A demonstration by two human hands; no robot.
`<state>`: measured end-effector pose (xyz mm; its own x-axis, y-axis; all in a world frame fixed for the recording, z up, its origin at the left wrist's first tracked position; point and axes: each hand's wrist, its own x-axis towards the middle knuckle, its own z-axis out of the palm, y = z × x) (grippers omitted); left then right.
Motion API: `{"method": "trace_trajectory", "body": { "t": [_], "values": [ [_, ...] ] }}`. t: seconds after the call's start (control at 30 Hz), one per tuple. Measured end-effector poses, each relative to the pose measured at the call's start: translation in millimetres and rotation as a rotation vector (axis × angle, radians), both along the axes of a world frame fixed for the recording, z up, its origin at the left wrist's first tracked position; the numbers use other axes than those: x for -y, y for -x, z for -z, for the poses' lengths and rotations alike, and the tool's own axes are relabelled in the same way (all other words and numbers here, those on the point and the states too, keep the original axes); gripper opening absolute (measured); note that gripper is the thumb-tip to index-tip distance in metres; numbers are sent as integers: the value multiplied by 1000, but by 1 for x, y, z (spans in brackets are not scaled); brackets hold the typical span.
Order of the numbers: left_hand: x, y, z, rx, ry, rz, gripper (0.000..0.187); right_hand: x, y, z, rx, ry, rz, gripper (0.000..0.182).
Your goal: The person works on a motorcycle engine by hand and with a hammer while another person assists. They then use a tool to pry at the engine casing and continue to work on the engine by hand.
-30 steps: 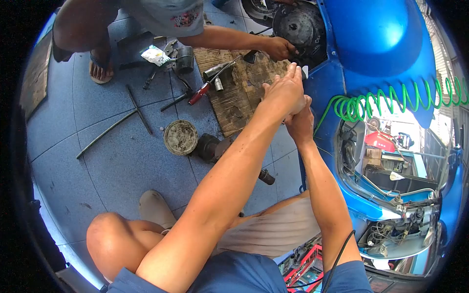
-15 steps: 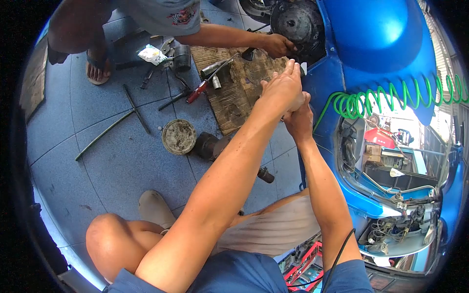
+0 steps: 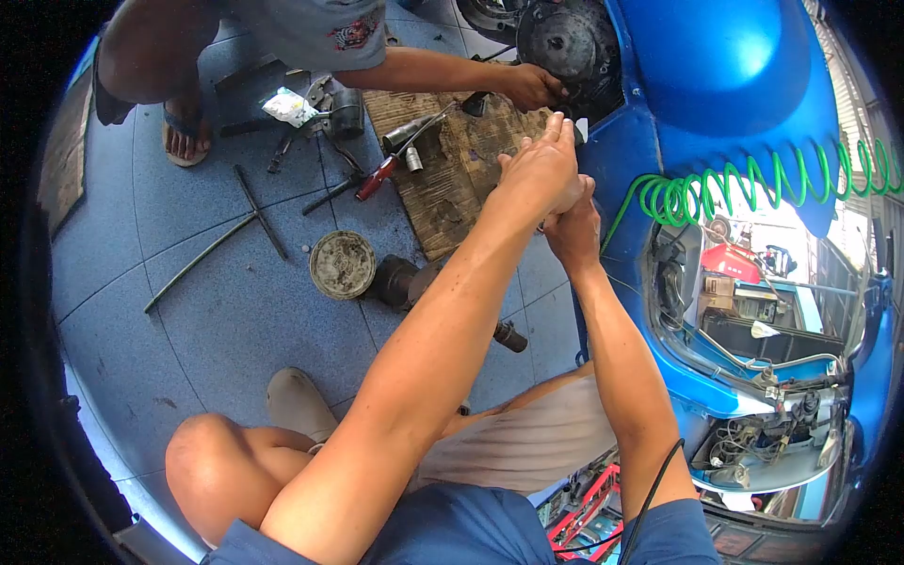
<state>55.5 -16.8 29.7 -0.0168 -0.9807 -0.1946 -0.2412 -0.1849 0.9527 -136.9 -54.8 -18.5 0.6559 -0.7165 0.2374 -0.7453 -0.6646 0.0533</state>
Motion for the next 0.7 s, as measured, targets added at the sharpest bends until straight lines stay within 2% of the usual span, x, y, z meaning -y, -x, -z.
{"method": "trace_trajectory", "body": {
  "t": [0.7],
  "values": [
    [-1,0,-1,-2,0,-9,93,0,3,1,-18,2,-9,43]
  ]
}}
